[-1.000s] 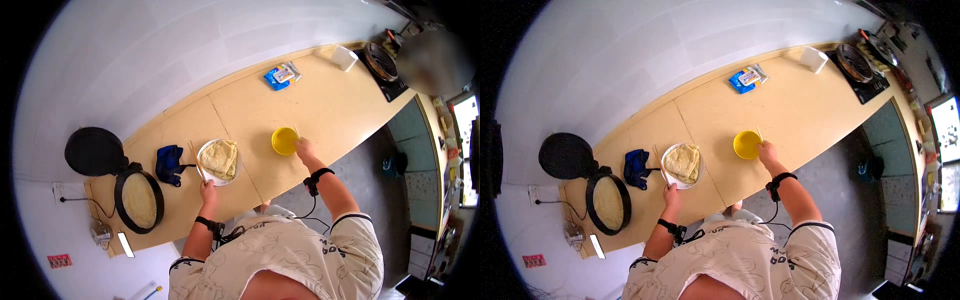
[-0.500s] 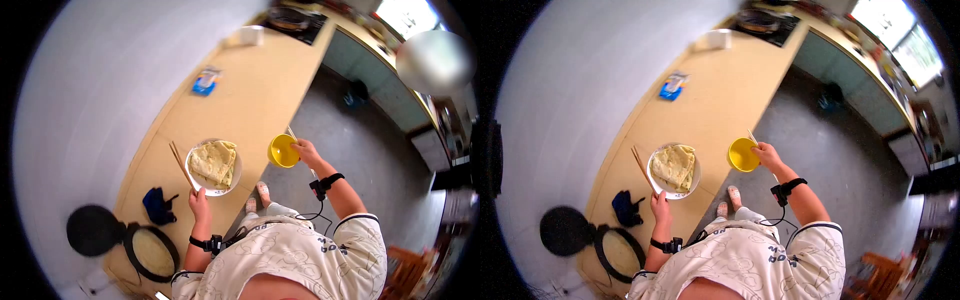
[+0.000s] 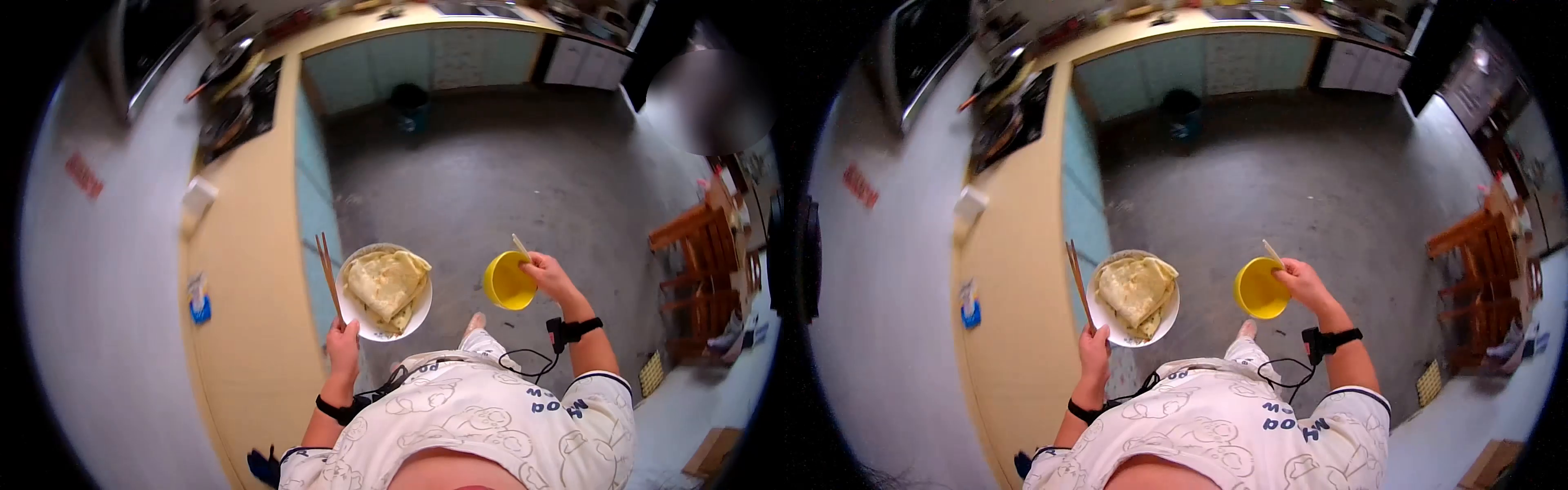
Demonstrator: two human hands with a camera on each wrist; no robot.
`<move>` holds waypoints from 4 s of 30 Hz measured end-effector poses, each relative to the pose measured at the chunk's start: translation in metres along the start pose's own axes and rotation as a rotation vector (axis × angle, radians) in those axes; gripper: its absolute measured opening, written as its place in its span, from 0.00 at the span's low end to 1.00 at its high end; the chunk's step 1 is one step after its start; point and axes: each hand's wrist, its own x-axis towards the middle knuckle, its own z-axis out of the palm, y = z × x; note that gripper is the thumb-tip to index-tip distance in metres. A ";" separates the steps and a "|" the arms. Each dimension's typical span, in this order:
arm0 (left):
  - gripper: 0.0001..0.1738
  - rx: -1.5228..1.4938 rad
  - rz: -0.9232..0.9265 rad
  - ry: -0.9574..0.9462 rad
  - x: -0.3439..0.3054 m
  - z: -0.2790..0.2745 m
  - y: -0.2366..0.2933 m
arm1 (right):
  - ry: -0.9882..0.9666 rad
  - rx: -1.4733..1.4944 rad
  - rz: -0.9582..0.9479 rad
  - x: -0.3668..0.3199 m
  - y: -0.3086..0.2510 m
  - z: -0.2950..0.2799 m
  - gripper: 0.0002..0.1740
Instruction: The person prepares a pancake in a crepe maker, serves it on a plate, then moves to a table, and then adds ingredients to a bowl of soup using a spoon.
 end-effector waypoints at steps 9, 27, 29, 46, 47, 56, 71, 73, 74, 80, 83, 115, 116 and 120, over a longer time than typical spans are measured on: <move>0.07 -0.126 0.017 -0.262 0.026 -0.037 0.030 | 0.208 -0.021 -0.037 -0.087 -0.009 0.032 0.11; 0.04 -0.030 0.081 -0.690 0.080 -0.071 0.077 | 0.695 0.077 -0.013 -0.186 0.046 0.185 0.11; 0.04 0.023 0.059 -0.663 0.087 -0.072 0.073 | 0.706 0.120 0.020 -0.190 0.032 0.194 0.11; 0.03 0.001 0.112 -0.455 0.045 -0.069 0.099 | 0.507 -0.283 -0.274 -0.155 -0.018 0.142 0.17; 0.03 0.001 0.123 -0.469 0.043 -0.066 0.099 | 0.535 -0.296 -0.355 -0.152 -0.023 0.140 0.17; 0.03 0.052 0.167 -0.609 0.026 -0.083 0.126 | 0.632 -0.349 -0.357 -0.200 -0.077 0.199 0.15; 0.03 0.079 0.197 -0.481 0.045 -0.072 0.116 | 0.592 -0.050 -0.332 -0.151 -0.082 0.180 0.14; 0.03 0.127 0.175 -0.458 0.030 -0.076 0.122 | 0.527 -0.002 -0.350 -0.155 -0.098 0.163 0.14; 0.03 0.116 0.198 -0.441 0.022 -0.071 0.126 | 0.521 0.005 -0.341 -0.153 -0.098 0.151 0.14; 0.04 0.206 0.150 -0.388 0.027 -0.003 0.153 | 0.638 0.069 -0.395 -0.120 -0.100 0.077 0.14; 0.05 0.225 0.160 -0.551 0.077 0.079 0.169 | 0.675 0.184 -0.373 -0.094 -0.097 0.030 0.13; 0.05 0.596 -0.095 -0.885 0.242 0.905 0.145 | 1.210 0.173 0.428 0.087 0.101 -0.574 0.16; 0.06 0.623 -0.095 -0.892 0.250 0.928 0.140 | 1.211 0.103 0.489 0.093 0.114 -0.585 0.17; 0.07 0.702 -0.104 -0.908 0.263 1.013 0.112 | 1.222 0.171 0.607 0.120 0.171 -0.623 0.17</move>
